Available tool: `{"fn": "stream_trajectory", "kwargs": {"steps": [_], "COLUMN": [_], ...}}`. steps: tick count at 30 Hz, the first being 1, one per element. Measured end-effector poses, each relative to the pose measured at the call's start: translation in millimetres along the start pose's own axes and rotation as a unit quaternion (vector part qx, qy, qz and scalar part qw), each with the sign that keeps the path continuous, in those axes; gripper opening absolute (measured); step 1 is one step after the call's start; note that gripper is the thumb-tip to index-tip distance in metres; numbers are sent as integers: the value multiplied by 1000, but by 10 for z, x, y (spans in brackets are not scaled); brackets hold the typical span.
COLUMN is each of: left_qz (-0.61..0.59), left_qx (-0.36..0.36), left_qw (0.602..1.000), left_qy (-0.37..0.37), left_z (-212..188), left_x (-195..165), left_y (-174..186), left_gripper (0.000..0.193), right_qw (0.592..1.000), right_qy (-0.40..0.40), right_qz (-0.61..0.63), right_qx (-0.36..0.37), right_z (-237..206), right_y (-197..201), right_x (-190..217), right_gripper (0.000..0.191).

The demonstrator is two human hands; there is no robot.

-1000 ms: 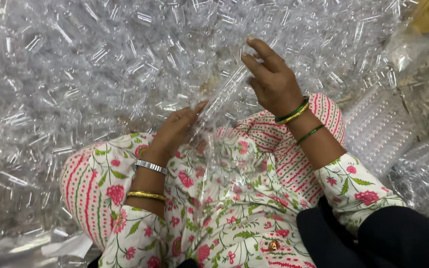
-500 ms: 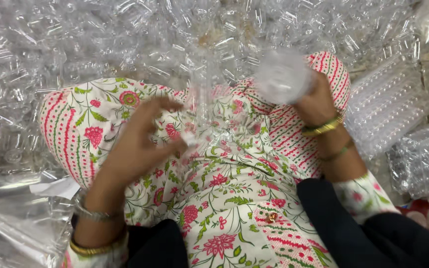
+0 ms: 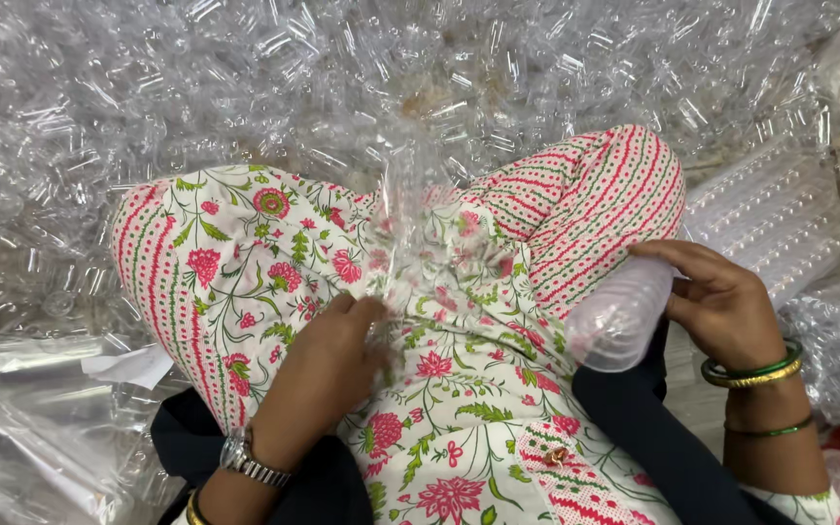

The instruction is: The person sits cross-legged on the floor and repeatedly picks up clear plastic tubes from a large pile, separates them by hand, and places them back into the pile. The hands work continuously to sort and organize the tubes without using any tools.

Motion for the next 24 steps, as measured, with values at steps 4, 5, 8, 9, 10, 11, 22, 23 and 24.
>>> {"fn": "stream_trajectory", "kwargs": {"steps": [4, 5, 8, 9, 10, 11, 22, 23, 24], "left_qz": [135, 99, 15, -2, -18, -1, 120, 112, 103], "left_qx": [-237, -247, -258, -249, -239, -210, -76, -81, -84], "left_qw": [956, 956, 953, 953, 953, 955, 980, 978, 976], "left_qy": [-110, -120, -159, -173, -188, -208, -142, -156, -172], "left_z": [1, 23, 147, 195, 237, 280, 307, 297, 289], "left_x": [-213, -260, -443, -511, -576, -643, -872, -900, -925], "left_y": [221, 258, 379, 404, 429, 437, 529, 546, 550], "left_gripper": [12, 12, 14, 13, 12, 16, 36, 43, 52], "right_qw": [999, 998, 989, 987, 984, 981, 993, 993, 986], "right_qy": [-8, -11, -20, -25, -31, -37, -4, 7, -6], "right_qz": [-38, -60, -145, -160, -174, -188, -114, -118, -164], "right_qx": [-3, -4, -16, -17, -18, -20, -17, -16, -17], "right_z": [4, 3, -5, -10, -17, -28, -164, -173, -178], "right_y": [40, 36, 10, 1, -7, -6, -3, -20, -37], "right_x": [-51, -60, -74, -78, -84, -85, 53, 84, 101], "right_gripper": [58, 58, 59, 59, 58, 58, 55, 55, 56]}}
Point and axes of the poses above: each hand's wrist, its own z-axis towards the middle knuckle, its own y-axis out of the back of the hand, x = y × z, the point moved 4 cm from there along z, towards the middle knuckle, and after that the axes turned 10 degrees about x, right-handed, at the moved point
